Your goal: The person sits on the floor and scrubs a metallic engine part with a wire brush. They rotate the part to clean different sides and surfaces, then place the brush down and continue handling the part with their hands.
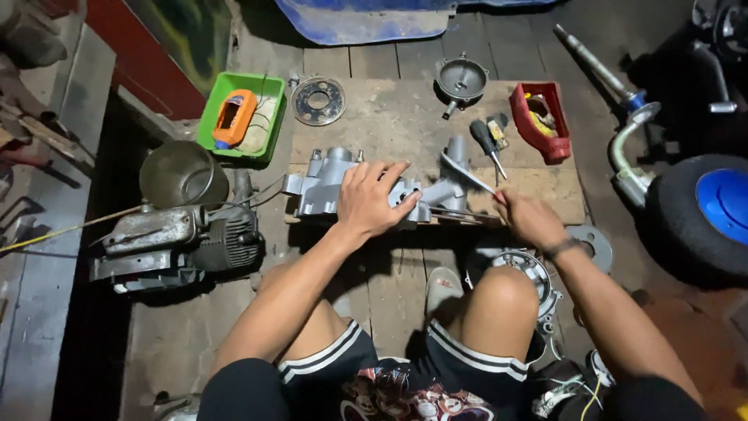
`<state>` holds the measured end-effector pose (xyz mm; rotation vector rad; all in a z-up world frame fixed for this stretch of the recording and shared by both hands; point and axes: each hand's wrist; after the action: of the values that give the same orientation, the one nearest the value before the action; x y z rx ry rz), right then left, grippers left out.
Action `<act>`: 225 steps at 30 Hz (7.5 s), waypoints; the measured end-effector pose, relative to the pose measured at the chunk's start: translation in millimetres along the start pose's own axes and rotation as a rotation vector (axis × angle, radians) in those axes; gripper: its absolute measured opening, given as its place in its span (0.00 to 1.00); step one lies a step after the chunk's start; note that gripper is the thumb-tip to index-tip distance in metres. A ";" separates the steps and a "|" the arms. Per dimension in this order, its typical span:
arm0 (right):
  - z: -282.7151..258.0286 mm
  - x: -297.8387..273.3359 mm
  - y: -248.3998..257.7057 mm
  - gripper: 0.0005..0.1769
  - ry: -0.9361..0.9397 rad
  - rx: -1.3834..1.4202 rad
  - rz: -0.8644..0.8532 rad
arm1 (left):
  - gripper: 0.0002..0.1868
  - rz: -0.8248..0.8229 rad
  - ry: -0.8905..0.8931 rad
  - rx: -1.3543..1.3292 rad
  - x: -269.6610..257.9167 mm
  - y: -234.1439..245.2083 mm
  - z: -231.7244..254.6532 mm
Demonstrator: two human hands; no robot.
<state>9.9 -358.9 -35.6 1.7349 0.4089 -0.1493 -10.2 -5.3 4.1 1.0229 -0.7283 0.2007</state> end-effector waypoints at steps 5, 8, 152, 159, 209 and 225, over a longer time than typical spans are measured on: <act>-8.6 62.9 3.9 0.19 0.006 -0.032 0.111 | 0.28 0.018 -0.026 -0.004 3.5 0.4 -0.9; -18.3 50.2 3.2 0.18 -0.002 0.006 0.115 | 0.28 0.015 -0.022 0.005 4.2 -0.6 -4.7; -153.7 41.3 43.5 0.18 0.048 0.785 0.530 | 0.52 -0.555 -0.128 0.202 12.8 29.7 -0.6; -140.6 37.6 38.2 0.18 0.043 0.763 0.530 | 0.51 -0.598 -0.105 0.198 13.8 31.4 1.7; -62.7 46.3 -7.5 0.18 -0.118 1.329 0.228 | 0.51 -0.585 -0.103 0.183 11.9 29.3 -2.9; -38.1 32.0 -14.3 0.14 -0.117 1.348 0.178 | 0.51 -0.595 -0.114 0.204 12.9 28.8 -3.7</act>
<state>29.7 -313.7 -51.2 3.0467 0.0050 -0.4661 -12.6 10.7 31.5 1.4099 -0.4835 -0.3065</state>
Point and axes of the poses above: each hand's wrist, its own x-axis towards the middle knuckle, its own y-axis out of the back of the hand, z = x × y, and after that the axes turned 1 degree about z, right-handed
